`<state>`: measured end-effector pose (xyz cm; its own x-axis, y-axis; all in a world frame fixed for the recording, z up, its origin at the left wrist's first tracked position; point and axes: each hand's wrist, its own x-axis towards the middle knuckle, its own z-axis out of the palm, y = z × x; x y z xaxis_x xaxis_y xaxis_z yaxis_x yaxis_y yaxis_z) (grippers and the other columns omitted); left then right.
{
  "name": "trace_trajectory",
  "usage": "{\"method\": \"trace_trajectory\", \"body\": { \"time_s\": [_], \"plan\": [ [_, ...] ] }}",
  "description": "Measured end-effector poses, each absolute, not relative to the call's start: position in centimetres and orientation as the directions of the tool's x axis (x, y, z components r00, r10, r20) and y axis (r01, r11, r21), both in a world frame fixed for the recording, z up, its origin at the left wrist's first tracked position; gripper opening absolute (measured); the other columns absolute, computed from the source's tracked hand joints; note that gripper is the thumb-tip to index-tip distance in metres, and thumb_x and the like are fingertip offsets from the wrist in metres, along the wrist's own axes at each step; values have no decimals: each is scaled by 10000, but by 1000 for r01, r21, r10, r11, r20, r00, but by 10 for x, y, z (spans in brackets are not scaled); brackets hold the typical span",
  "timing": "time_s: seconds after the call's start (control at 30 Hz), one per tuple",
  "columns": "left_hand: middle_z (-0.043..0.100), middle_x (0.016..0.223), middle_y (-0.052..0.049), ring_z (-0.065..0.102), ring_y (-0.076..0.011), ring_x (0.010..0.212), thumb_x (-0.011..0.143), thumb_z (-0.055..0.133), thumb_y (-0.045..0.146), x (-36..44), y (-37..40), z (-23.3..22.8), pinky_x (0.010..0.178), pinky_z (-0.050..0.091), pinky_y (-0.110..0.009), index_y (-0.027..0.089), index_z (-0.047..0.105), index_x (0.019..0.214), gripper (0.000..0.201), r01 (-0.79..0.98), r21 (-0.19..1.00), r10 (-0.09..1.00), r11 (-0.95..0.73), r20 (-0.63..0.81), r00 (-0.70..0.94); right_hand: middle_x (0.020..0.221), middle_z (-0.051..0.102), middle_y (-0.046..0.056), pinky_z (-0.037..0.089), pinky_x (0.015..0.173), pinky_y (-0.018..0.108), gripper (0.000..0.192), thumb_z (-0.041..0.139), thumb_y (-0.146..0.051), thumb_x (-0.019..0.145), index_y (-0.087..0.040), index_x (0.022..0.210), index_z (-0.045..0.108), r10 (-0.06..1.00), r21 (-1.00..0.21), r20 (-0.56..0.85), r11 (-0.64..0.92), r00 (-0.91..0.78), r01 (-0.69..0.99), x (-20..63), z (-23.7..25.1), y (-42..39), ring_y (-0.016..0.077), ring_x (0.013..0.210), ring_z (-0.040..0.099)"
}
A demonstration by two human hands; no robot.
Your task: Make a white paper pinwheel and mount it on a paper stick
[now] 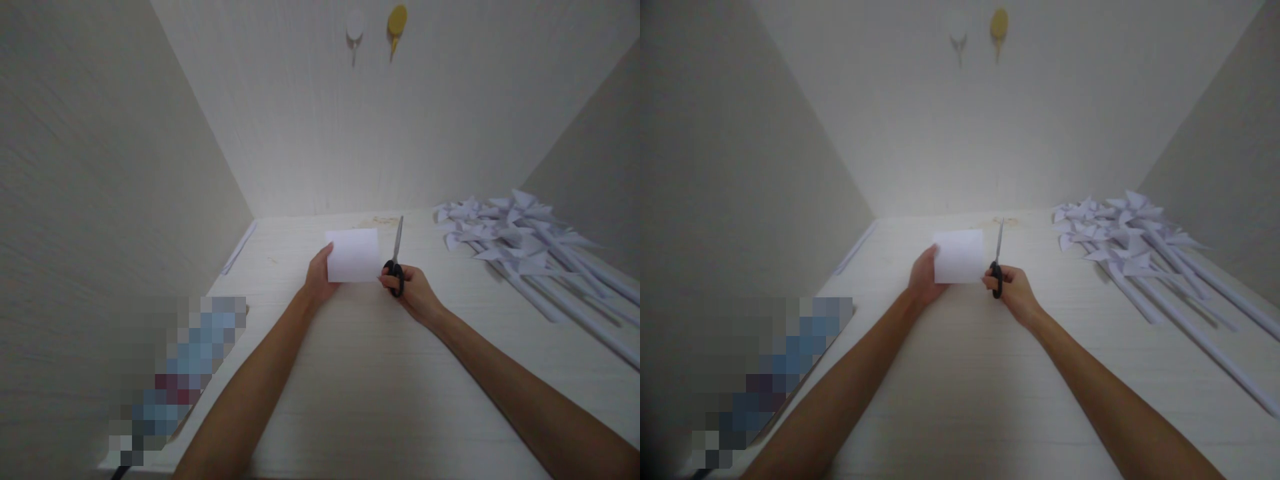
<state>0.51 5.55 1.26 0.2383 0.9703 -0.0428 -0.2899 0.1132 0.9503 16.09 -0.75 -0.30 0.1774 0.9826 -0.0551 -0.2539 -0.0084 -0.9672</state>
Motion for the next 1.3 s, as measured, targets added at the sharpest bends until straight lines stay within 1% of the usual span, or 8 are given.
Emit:
{"method": "trace_trajectory", "body": {
  "time_s": [0.1, 0.2, 0.37, 0.53, 0.7, 0.87, 1.03, 1.3],
  "plan": [
    [667, 811, -108, 614, -238, 730, 542, 678, 332, 8, 56, 9, 658, 479, -366, 128, 622, 795, 330, -290, 930, 928, 224, -113, 354, 482, 505, -35, 239, 427, 223, 186, 717, -228, 475, -139, 589, 600, 979, -974, -44, 2, 198, -227, 161, -4, -8, 65, 441, 388],
    [652, 944, -102, 607, -211, 799, 498, 715, 218, 11, 54, 6, 714, 472, -343, 135, 613, 861, 386, -322, 925, 922, 200, -65, 383, 489, 508, -33, 250, 420, 215, 172, 711, -203, 476, -143, 588, 595, 961, -954, -45, 40, 272, -297, 162, -3, -8, 64, 453, 398],
    [630, 1017, -115, 597, -210, 856, 512, 715, 221, 14, 53, 0, 774, 461, -356, 127, 615, 896, 408, -267, 953, 925, 142, -32, 378, 492, 485, -35, 225, 363, 193, 173, 709, -199, 487, -156, 558, 557, 918, -885, -70, 124, 390, -449, 166, 0, -4, 52, 440, 381],
    [637, 999, -113, 600, -215, 862, 516, 722, 224, 19, 52, -6, 785, 463, -370, 136, 618, 928, 434, -257, 963, 954, 81, 0, 300, 508, 468, -38, 209, 344, 192, 242, 717, -265, 506, -165, 526, 498, 907, -868, -47, 171, 419, -466, 166, 1, -2, 42, 421, 350],
    [652, 947, -106, 610, -200, 835, 546, 700, 248, 29, 45, -3, 724, 488, -320, 131, 620, 897, 379, -350, 934, 994, 67, -33, 103, 529, 479, -32, 228, 375, 211, 244, 714, -320, 519, -163, 558, 532, 910, -916, -24, 146, 414, -374, 160, 0, -4, 56, 440, 362],
    [657, 916, -101, 608, -201, 846, 561, 688, 285, 35, 42, -2, 668, 494, -282, 134, 615, 845, 329, -372, 927, 999, 41, -51, -18, 509, 481, -26, 235, 423, 230, 250, 679, -371, 571, -157, 551, 551, 946, -989, 52, 93, 319, -117, 156, -6, -6, 72, 457, 361],
    [665, 852, -100, 618, -213, 800, 562, 689, 303, 37, 40, -6, 670, 495, -314, 130, 629, 792, 293, -370, 929, 1000, 24, -23, 6, 502, 483, -27, 269, 464, 235, 186, 664, -307, 583, -153, 549, 565, 976, -991, 117, 102, 184, 88, 155, -7, -8, 87, 487, 386],
    [661, 860, -72, 611, -175, 737, 548, 700, 293, 36, 36, -5, 669, 480, -311, 147, 648, 794, 291, -290, 957, 979, -13, 72, 193, 483, 450, -39, 232, 461, 233, 223, 624, -296, 628, -155, 497, 512, 980, -996, 84, 86, 181, -1, 159, -12, -4, 72, 470, 343]
  ]
}}
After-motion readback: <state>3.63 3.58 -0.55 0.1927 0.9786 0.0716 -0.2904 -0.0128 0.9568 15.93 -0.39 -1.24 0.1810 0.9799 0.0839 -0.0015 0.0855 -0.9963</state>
